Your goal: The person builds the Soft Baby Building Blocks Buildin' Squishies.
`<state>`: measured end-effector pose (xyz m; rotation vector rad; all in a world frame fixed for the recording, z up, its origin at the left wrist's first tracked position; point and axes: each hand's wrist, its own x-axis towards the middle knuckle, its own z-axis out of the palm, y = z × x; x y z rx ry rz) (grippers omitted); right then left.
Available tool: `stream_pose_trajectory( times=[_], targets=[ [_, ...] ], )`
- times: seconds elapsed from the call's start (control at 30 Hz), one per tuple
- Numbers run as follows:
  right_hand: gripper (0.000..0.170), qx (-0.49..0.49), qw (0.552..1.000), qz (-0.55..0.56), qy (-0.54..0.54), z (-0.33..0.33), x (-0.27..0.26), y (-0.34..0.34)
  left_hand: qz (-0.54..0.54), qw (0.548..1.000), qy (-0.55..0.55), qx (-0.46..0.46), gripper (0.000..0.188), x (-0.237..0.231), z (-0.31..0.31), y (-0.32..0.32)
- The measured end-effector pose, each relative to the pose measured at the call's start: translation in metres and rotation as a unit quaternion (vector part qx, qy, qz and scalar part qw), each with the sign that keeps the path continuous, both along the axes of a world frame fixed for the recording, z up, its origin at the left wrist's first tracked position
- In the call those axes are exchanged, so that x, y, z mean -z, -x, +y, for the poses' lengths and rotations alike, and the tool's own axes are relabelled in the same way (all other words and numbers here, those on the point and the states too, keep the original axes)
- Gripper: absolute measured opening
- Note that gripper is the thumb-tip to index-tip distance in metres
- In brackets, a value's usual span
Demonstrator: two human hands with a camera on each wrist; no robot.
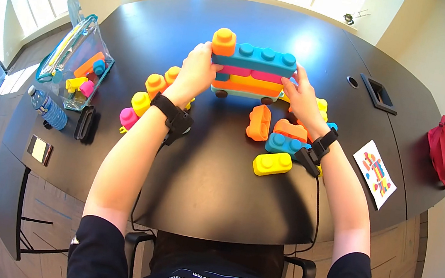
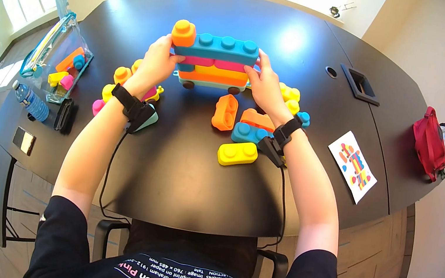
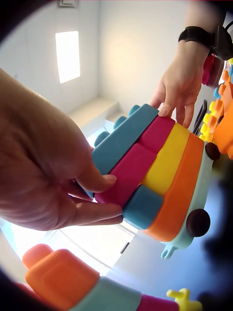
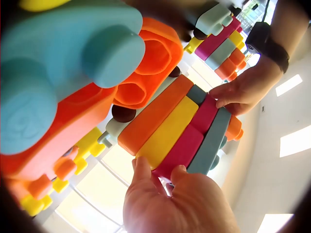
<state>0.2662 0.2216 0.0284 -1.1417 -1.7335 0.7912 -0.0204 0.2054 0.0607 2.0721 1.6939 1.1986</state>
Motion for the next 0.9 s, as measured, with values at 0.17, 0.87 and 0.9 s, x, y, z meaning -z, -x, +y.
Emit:
stream_pose_trajectory(
  times=[0.17, 0.87, 0.9],
  targets=[
    [0.055, 0.012, 1.000, -0.003, 0.007, 0.001, 0.009, 0.003, 0.001, 1.000, 0.030, 0.009, 0.038, 0.012, 0.001, 0.002],
    [0.047, -0.025, 0.998, 0.034, 0.052, -0.005, 0.003, -0.004, 0.089, 0.990, -0.074, -0.081, 0.032, 0.037, -0.046, 0.072],
    [0.047, -0.025, 0.998, 0.035, 0.052, -0.006, 0.001, -0.004, 0.091, 0.990, -0.080, -0.074, 0.030, 0.036, -0.045, 0.070]
  ],
)
